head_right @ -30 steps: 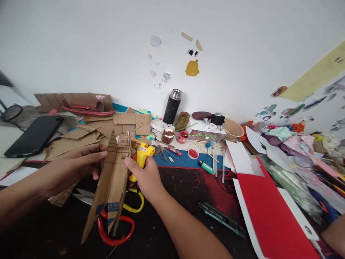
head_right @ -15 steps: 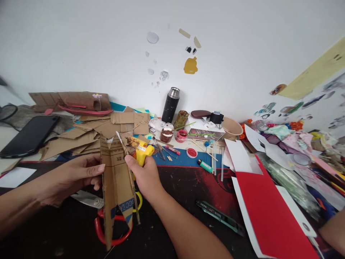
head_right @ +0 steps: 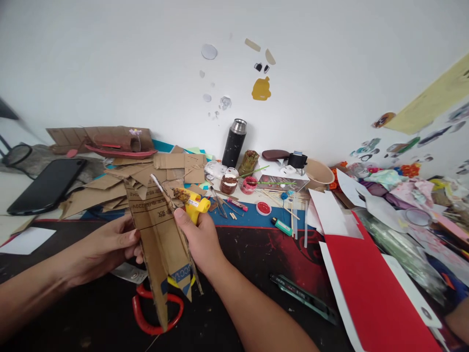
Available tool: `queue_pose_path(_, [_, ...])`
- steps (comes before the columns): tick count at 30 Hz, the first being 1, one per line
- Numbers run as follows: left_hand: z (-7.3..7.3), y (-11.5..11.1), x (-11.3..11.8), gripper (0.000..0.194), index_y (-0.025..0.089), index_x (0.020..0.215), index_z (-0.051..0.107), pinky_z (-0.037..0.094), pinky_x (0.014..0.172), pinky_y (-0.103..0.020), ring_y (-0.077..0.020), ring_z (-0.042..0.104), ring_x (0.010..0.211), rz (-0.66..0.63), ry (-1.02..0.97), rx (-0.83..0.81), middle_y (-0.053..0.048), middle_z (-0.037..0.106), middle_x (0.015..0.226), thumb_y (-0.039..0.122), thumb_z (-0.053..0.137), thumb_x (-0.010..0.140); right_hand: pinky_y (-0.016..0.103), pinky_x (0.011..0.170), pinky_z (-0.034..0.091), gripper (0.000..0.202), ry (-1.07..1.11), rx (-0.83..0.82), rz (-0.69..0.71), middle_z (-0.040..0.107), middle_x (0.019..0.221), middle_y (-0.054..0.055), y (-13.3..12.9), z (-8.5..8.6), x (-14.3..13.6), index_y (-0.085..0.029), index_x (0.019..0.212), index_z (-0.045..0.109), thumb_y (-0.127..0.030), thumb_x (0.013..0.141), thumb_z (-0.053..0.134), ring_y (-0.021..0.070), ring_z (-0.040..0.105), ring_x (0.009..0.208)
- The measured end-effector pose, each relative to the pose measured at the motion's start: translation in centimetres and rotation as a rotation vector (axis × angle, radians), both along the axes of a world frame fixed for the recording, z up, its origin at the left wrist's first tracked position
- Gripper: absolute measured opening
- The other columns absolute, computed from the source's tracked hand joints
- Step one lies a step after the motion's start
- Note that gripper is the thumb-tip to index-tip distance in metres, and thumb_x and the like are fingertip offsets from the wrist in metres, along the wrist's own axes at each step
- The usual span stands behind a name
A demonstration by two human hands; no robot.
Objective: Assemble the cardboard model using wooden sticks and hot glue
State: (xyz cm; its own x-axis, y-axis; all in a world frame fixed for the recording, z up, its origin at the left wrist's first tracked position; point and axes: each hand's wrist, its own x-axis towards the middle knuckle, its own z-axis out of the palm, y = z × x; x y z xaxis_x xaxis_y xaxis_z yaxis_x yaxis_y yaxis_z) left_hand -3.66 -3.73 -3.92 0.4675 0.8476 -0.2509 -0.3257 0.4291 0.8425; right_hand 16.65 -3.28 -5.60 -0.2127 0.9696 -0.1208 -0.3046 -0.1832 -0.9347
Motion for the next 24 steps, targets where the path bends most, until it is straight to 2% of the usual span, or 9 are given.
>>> queue_pose_path(4, [-0.3,0.1,-0.1,0.051,0.019,0.098,0.078,0.064,0.058,-0.022,-0.0121,0.071,0.064,-0.035,-0.056,0.009,0.002,0.074,0.086,0.046,0.107,0.066,0.046,0.105,0.061,0.061,0.001,0.008,-0.008,0.084,0.109,0.010,0.0,-0.1,-0.1,-0.022,0.120,0.078,-0.072,0.086,0.081,0.0370,0.069,0.136])
queue_pose_path(7, [-0.7,0.1,-0.2,0.046,0.021,0.099,0.079,0.064,0.059,-0.021,-0.0121,0.071,0.064,-0.057,-0.071,0.015,0.002,0.076,0.086,0.044,0.105,0.069,0.044,0.098,0.063,0.062,-0.017,-0.011,0.007,0.084,0.115,0.011,-0.1,-0.1,-0.1,-0.021,0.117,0.078,-0.074,0.085,0.081,0.0375,0.071,0.132])
queue_pose_path(10, [-1.0,0.0,-0.2,0.042,0.020,0.097,0.081,0.062,0.060,-0.020,-0.0110,0.068,0.062,-0.109,-0.073,0.039,0.002,0.075,0.077,0.045,0.103,0.072,0.041,0.089,0.064,0.062,-0.063,-0.020,0.032,0.084,0.116,0.011,-0.2,0.0,-0.2,-0.021,0.107,0.077,-0.077,0.081,0.082,0.0360,0.076,0.118])
queue_pose_path(14, [-1.0,0.0,-0.7,0.044,0.016,0.093,0.084,0.059,0.060,-0.019,-0.0116,0.067,0.064,-0.162,-0.027,0.056,-0.002,0.077,0.075,0.048,0.104,0.070,0.038,0.085,0.062,0.060,-0.096,-0.006,0.030,0.083,0.104,0.008,-0.3,0.0,-0.4,-0.022,0.104,0.078,-0.077,0.081,0.082,0.0315,0.078,0.103])
queue_pose_path(17, [-0.6,0.3,-1.2,0.045,0.016,0.095,0.086,0.059,0.060,-0.020,-0.0136,0.068,0.067,-0.160,0.034,0.103,-0.004,0.080,0.079,0.048,0.104,0.069,0.037,0.084,0.061,0.057,-0.077,0.028,-0.044,0.083,0.099,0.007,-0.1,-0.1,-0.3,-0.021,0.102,0.078,-0.075,0.083,0.082,0.0283,0.077,0.095])
queue_pose_path(19, [-0.4,0.6,-1.7,0.045,0.016,0.094,0.087,0.059,0.063,-0.022,-0.0155,0.070,0.070,-0.141,0.073,0.142,-0.005,0.081,0.080,0.048,0.104,0.068,0.033,0.075,0.059,0.055,-0.093,0.030,-0.136,0.079,0.084,0.005,0.2,-0.2,-0.1,-0.019,0.088,0.075,-0.074,0.082,0.083,0.0239,0.074,0.081])
queue_pose_path(21, [-0.1,1.0,-2.4,0.049,0.017,0.097,0.087,0.063,0.072,-0.028,-0.0202,0.074,0.076,-0.112,0.116,0.160,-0.008,0.083,0.084,0.050,0.105,0.066,0.029,0.058,0.052,0.058,-0.083,-0.012,-0.190,0.068,0.065,0.001,0.5,0.0,0.2,-0.019,0.075,0.069,-0.075,0.082,0.082,0.0182,0.065,0.061])
queue_pose_path(24, [0.5,1.5,-3.8,0.061,0.017,0.107,0.086,0.066,0.091,-0.045,-0.0326,0.079,0.096,-0.036,0.176,0.174,-0.013,0.086,0.100,0.052,0.105,0.061,0.025,0.045,0.044,0.057,0.010,-0.065,-0.283,0.065,0.063,0.000,0.9,0.6,0.7,-0.019,0.079,0.068,-0.074,0.082,0.083,0.0148,0.060,0.049])
